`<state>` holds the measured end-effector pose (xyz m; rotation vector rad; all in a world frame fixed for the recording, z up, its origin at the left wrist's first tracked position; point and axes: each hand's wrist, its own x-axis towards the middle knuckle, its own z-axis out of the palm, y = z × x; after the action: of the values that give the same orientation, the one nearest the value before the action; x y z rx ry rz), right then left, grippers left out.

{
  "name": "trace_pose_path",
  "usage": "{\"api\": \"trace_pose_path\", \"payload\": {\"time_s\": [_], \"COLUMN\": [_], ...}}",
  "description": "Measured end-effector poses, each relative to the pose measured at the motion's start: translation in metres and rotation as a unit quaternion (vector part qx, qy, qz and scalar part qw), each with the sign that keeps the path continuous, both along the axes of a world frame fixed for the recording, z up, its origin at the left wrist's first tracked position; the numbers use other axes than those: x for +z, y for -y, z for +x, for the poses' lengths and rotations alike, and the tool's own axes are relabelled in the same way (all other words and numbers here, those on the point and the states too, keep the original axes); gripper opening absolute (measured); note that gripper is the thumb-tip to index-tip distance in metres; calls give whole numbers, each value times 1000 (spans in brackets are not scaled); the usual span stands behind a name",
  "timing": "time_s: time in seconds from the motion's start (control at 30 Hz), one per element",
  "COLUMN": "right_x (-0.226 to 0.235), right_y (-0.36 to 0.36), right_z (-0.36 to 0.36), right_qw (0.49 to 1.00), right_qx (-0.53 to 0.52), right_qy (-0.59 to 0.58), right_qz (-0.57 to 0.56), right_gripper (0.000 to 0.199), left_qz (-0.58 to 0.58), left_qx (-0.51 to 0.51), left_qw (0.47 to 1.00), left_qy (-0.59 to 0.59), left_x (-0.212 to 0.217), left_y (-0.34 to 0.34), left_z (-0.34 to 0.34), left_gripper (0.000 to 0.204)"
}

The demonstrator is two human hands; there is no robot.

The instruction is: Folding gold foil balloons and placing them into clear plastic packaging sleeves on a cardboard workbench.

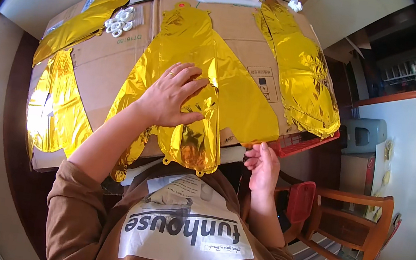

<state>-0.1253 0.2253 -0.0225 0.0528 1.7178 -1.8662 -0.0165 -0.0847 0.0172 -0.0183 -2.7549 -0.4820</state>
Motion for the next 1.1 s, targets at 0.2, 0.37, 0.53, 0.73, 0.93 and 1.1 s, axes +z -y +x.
{"api": "trace_pose_path", "payload": {"time_s": [0.2, 0.37, 0.53, 0.73, 0.93, 1.1], "right_x": [-13, 5, 60, 82, 47, 26], "right_y": [12, 15, 53, 100, 99, 139], "right_z": [-2, 2, 13, 12, -48, -95], "right_qw": [985, 985, 940, 689, 849, 645], "right_qx": [-128, -81, 48, 364, 313, 254], "right_qy": [105, -47, -323, -626, -414, -701], "right_qz": [-49, -145, -98, -23, -94, 167], "right_gripper": [34, 23, 11, 16, 13, 32], "left_qz": [-3, 1, 9, -30, -29, -42], "left_qx": [3, -1, -4, 17, 5, -4], "left_qw": [1000, 1000, 1000, 997, 996, 997], "left_qy": [-2, -2, -1, 75, 89, 72], "left_x": [-1, 0, 0, -5, 2, 0], "left_y": [-1, 0, 1, 8, 6, 7], "left_z": [-1, 0, 1, 9, 8, 7], "left_gripper": [74, 74, 76, 82, 98, 96]}}
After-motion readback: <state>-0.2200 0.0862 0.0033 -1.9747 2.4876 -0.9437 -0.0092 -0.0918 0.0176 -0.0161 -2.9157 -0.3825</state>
